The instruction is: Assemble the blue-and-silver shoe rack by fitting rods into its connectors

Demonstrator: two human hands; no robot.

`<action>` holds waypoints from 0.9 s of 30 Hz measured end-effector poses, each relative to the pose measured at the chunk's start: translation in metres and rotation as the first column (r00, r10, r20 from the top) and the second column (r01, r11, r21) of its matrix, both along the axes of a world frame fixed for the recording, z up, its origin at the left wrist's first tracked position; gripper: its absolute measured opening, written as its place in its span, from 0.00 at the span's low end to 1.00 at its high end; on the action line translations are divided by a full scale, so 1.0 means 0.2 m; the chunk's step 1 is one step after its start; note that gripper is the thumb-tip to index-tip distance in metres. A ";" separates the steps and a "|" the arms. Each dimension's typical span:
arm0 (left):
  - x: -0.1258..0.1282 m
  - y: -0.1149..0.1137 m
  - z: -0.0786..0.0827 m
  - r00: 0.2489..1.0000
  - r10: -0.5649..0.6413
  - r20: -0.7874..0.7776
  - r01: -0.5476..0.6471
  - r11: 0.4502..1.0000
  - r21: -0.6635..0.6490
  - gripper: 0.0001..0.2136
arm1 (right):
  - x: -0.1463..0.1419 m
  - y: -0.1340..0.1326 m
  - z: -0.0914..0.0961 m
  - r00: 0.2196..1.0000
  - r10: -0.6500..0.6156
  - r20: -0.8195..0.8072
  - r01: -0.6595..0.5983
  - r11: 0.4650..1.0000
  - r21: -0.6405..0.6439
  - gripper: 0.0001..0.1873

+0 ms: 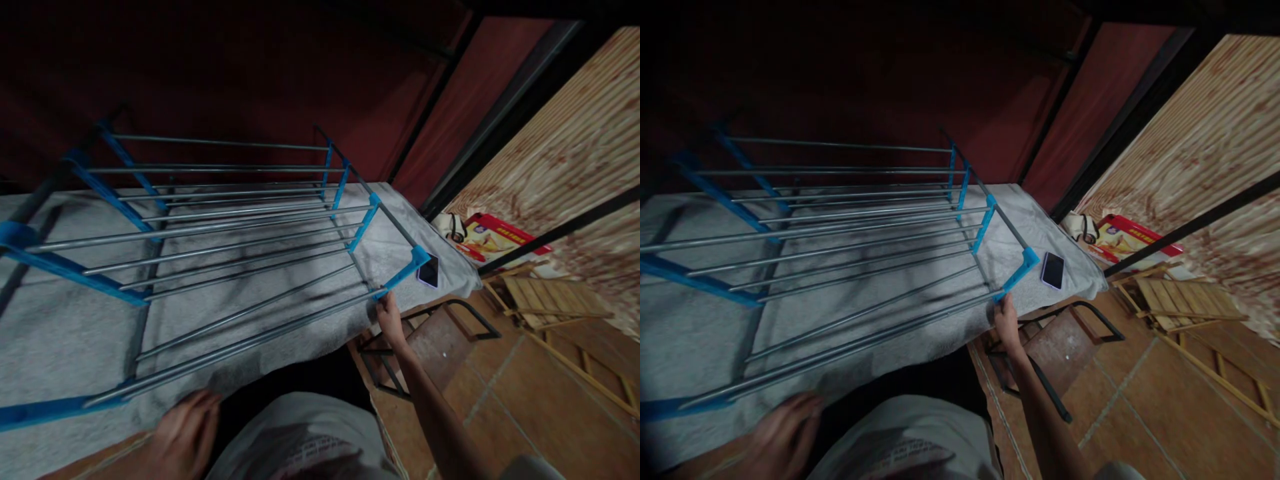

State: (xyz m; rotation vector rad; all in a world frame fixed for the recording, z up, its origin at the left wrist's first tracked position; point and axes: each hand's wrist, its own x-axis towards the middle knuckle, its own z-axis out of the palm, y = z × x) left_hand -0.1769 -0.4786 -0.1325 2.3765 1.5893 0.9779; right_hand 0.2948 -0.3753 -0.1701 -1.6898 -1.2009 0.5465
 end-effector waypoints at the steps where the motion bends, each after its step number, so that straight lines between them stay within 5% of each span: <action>1: 0.09 0.04 -0.03 0.997 -0.057 -0.042 0.058 0.998 0.021 0.13 | 0.00 0.00 0.00 1.000 0.006 0.006 -0.006 1.000 -0.004 0.22; 3: 0.25 0.15 -0.07 0.952 -0.171 -0.252 0.182 0.983 0.021 0.19 | 0.02 0.00 0.00 1.000 0.020 0.019 -0.020 1.000 -0.013 0.19; 5: 0.39 0.27 -0.09 0.920 -0.166 -0.354 0.170 0.985 -0.022 0.22 | 0.04 0.01 0.01 0.999 0.028 0.033 -0.027 0.999 -0.023 0.17; 10: 0.48 0.48 -0.13 0.907 -0.213 -0.362 0.176 0.975 -0.135 0.21 | 0.06 0.02 0.02 0.998 0.032 0.055 -0.030 0.999 -0.036 0.15; 19: 0.43 0.50 -0.12 0.936 -0.259 -0.238 0.254 0.966 -0.053 0.17 | 0.05 0.02 0.04 0.996 0.066 0.067 -0.063 0.997 -0.047 0.15; 27: 0.43 0.50 -0.12 0.947 -0.266 -0.179 0.243 0.960 -0.139 0.17 | 0.06 0.02 0.05 0.993 0.100 0.058 -0.097 0.994 -0.053 0.16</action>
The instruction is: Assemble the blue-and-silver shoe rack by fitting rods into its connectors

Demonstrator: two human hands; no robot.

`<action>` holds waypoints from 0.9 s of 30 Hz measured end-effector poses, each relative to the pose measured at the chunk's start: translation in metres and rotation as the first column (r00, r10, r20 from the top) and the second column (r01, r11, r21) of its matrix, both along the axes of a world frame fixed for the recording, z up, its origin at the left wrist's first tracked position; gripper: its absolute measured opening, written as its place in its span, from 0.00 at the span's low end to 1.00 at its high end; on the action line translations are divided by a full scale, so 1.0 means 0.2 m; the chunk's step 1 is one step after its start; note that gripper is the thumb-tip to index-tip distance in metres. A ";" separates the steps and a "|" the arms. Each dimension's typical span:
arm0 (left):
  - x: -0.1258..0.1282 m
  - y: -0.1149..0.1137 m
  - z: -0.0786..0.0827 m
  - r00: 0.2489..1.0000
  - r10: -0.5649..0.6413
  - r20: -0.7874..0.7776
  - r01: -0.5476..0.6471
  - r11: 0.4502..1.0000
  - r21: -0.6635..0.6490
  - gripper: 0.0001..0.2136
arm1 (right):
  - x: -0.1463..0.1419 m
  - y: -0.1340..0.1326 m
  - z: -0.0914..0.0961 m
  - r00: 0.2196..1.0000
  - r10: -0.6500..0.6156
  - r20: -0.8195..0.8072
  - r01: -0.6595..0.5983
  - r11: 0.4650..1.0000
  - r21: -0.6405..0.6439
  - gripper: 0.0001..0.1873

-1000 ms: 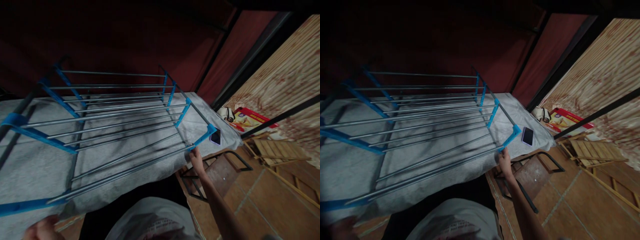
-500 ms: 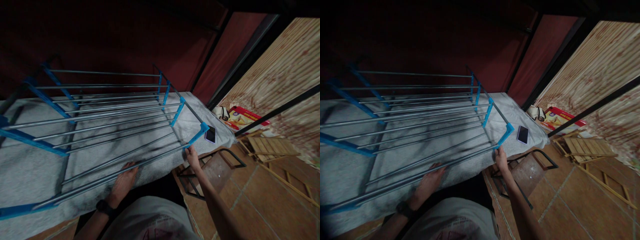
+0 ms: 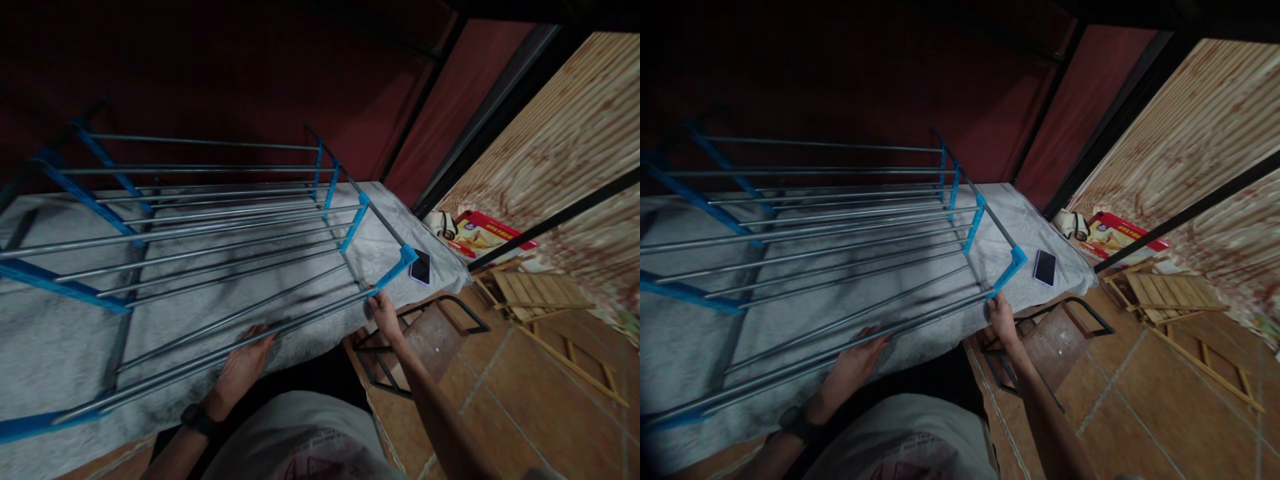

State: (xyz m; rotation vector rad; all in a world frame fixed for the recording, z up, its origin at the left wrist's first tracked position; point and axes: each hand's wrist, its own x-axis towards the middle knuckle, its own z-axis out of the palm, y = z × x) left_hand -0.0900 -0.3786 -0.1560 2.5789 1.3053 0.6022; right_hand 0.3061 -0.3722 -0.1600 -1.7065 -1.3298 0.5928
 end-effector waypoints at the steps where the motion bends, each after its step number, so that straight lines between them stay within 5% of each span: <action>1: 0.00 0.00 -0.01 1.000 0.002 -0.002 -0.002 1.000 -0.012 0.17 | 0.00 0.00 0.00 1.000 0.005 0.000 -0.005 1.000 0.000 0.16; 19: -0.01 0.00 -0.01 0.999 -0.022 -0.030 0.018 0.993 -0.113 0.19 | -0.04 -0.02 0.02 1.000 -0.016 -0.016 0.015 1.000 -0.023 0.16; 23: -0.03 -0.13 0.08 0.995 0.035 -0.089 -0.042 0.996 -0.080 0.18 | -0.05 -0.05 0.01 0.997 0.021 -0.073 -0.023 1.000 -0.022 0.20; 27: -0.23 -0.36 0.12 0.979 0.197 -0.043 -0.200 0.978 -0.055 0.13 | 0.01 -0.05 -0.05 0.995 0.011 -0.101 -0.016 0.999 -0.049 0.24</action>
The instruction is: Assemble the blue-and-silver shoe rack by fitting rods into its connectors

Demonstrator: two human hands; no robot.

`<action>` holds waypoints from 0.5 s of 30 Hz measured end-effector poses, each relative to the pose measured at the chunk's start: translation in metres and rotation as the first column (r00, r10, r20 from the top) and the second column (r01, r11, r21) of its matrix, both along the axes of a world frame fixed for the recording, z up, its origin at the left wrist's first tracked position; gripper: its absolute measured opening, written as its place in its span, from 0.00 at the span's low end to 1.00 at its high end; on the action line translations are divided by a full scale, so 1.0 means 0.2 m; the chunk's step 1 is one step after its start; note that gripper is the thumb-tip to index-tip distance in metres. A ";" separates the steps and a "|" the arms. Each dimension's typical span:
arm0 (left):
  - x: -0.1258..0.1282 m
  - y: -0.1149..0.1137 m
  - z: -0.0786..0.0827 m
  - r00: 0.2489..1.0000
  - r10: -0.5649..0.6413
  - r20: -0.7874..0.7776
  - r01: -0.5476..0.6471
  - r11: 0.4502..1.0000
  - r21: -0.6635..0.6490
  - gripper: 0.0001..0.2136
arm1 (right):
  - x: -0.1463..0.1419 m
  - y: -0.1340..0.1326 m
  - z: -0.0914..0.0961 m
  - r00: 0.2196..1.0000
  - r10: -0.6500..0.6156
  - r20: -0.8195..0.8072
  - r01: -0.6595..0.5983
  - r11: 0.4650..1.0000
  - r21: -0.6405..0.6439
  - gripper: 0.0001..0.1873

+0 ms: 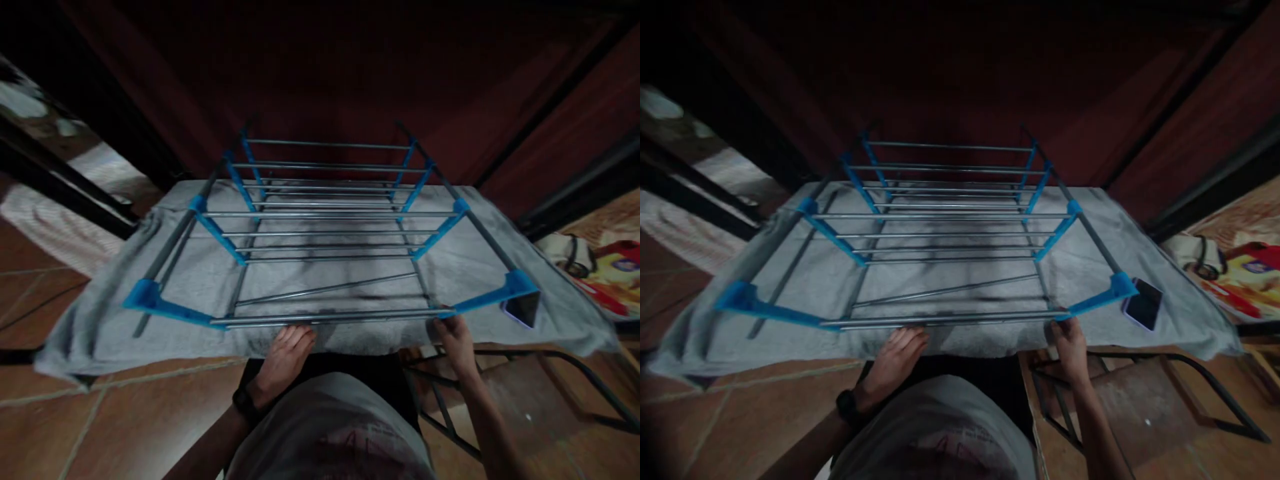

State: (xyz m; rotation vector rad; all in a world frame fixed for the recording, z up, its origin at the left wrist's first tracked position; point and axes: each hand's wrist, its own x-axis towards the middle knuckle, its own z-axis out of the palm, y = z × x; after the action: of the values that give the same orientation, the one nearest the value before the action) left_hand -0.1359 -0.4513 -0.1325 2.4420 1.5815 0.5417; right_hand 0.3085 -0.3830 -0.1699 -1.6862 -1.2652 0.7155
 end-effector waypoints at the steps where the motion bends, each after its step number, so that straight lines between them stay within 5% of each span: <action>1: -0.08 -0.07 -0.01 0.994 0.099 0.043 -0.100 0.995 0.006 0.12 | 0.02 0.00 -0.02 1.000 0.009 0.000 -0.009 1.000 -0.006 0.25; 3: -0.25 -0.18 -0.03 0.911 0.376 0.170 -0.381 0.924 0.002 0.13 | 0.04 0.00 -0.05 1.000 0.014 0.008 -0.014 1.000 -0.023 0.26; 5: -0.42 -0.26 -0.06 0.696 0.642 0.321 -0.666 0.744 -0.044 0.13 | 0.06 0.00 -0.07 1.000 -0.002 0.031 0.003 0.999 -0.037 0.28; 7: -0.55 -0.27 -0.07 0.483 0.760 0.435 -0.797 0.587 -0.139 0.16 | 0.07 -0.01 -0.08 0.998 -0.033 0.055 0.035 0.999 -0.039 0.30; 8: -0.59 -0.26 -0.07 0.434 0.769 0.469 -0.803 0.566 -0.184 0.19 | 0.07 -0.01 -0.08 0.997 -0.047 0.060 0.050 0.998 -0.040 0.31; 12: -0.64 -0.16 -0.04 0.480 0.702 0.526 -0.662 0.683 -0.308 0.24 | 0.08 -0.01 -0.06 0.995 -0.070 0.070 0.074 0.995 -0.069 0.31; 15: -0.62 -0.12 -0.03 0.449 0.734 0.510 -0.673 0.653 -0.348 0.22 | 0.07 -0.01 -0.04 0.992 -0.066 0.106 0.073 0.995 -0.064 0.30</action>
State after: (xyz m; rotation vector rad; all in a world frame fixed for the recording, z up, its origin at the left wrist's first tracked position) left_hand -0.2595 -0.4759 -0.1383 1.1517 2.1419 1.2016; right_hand 0.3220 -0.3848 -0.1788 -1.8340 -1.2598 0.6424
